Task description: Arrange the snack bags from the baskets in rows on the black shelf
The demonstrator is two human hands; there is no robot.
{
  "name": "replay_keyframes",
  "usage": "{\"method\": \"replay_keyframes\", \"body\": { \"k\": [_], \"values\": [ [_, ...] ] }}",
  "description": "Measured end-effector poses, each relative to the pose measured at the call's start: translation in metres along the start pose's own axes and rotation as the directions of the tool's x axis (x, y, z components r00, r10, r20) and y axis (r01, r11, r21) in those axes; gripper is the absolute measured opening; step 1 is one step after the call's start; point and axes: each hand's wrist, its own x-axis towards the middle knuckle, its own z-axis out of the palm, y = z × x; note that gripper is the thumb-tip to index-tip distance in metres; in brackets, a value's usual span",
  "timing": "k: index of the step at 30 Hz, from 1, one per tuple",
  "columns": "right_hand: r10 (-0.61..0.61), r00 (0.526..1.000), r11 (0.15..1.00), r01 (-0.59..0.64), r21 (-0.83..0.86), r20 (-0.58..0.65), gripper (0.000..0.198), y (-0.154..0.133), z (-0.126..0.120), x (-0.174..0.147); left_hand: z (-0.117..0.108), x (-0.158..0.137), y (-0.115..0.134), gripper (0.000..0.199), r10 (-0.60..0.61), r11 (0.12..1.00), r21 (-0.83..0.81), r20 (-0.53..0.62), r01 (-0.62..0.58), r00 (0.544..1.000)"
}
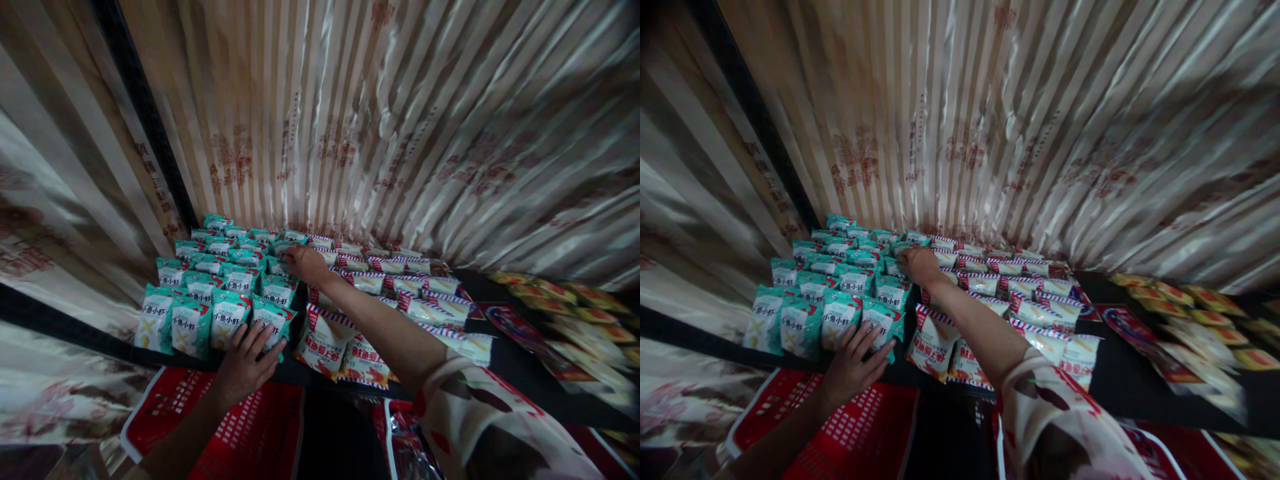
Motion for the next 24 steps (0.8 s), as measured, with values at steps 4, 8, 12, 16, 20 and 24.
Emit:
{"method": "replay_keyframes", "body": {
  "k": [4, 8, 12, 16, 20, 24],
  "values": [
    [0.031, 0.995, 0.997, -0.038, -0.070, -0.097, 0.031, 0.015, -0.002, 0.013, 0.001, -0.002, 0.000, 0.041, 0.001, 1.000, 0.006, 0.007, -0.001, 1.000],
    [-0.095, 0.994, 0.987, 0.087, -0.137, -0.050, 0.029, 0.029, -0.001, 0.028, 0.002, -0.003, 0.000, 0.042, 0.000, 1.000, 0.008, 0.009, 0.000, 1.000],
    [-0.140, 0.990, 0.970, 0.141, -0.196, 0.017, 0.036, 0.034, 0.004, 0.035, 0.003, -0.002, 0.000, 0.042, 0.003, 1.000, 0.028, 0.014, -0.003, 1.000],
    [-0.087, 0.996, 0.978, 0.092, -0.187, 0.032, 0.043, 0.035, 0.006, 0.037, 0.003, -0.002, 0.000, 0.043, -0.003, 1.000, 0.005, -0.003, 0.003, 1.000],
    [-0.095, 0.992, 0.984, 0.106, -0.140, 0.085, 0.045, 0.037, 0.004, 0.040, 0.003, -0.001, 0.001, 0.043, -0.011, 1.000, -0.010, -0.014, 0.011, 1.000],
    [-0.181, 0.974, 0.974, 0.197, -0.116, 0.133, 0.046, 0.038, 0.005, 0.044, 0.004, 0.000, 0.001, 0.042, -0.006, 1.000, -0.007, -0.023, 0.006, 1.000]
  ]
}}
